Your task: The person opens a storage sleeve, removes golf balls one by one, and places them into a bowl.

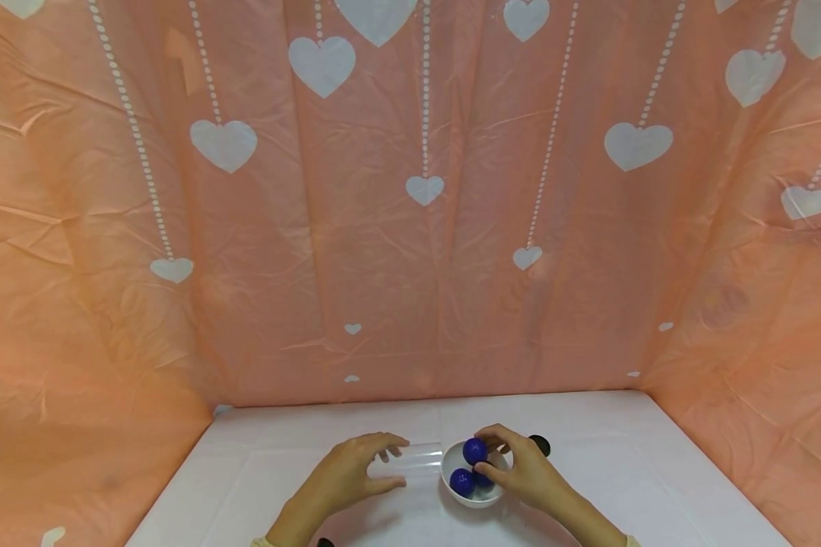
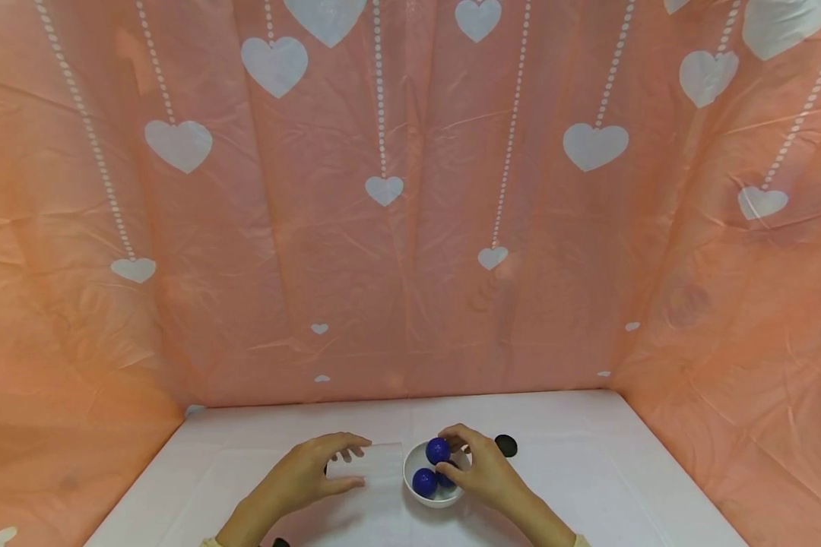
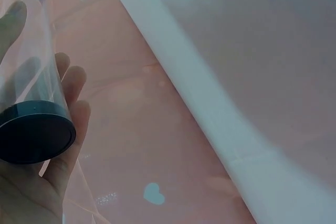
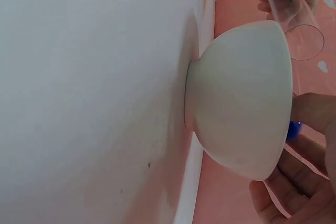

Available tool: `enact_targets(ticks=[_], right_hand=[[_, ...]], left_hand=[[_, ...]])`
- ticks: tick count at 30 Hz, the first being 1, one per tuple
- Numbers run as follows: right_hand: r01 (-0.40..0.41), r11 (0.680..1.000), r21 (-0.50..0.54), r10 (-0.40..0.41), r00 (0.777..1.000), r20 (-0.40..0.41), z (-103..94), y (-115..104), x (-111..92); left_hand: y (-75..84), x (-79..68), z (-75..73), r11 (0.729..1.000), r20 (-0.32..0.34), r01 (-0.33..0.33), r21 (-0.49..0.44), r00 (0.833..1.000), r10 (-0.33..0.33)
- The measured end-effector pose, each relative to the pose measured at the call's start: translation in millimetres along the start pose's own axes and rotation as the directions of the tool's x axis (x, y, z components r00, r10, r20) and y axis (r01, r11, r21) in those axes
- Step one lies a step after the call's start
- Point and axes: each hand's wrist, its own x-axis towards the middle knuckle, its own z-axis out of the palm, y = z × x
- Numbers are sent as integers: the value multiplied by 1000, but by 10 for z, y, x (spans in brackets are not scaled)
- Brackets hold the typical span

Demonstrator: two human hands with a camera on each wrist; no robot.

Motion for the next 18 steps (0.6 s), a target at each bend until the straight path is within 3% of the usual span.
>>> enact_targets(ticks=[6,18], right_hand=[[54,999,6,-54,998,-35,23,-4,15],[86,996,-26,-88,992,-91,-4,-16,2]], left_hand=[[-29,-15,17,999,-23,-5,51,1000,7],[-41,-25,119,999,-61,26,35,998,-23]])
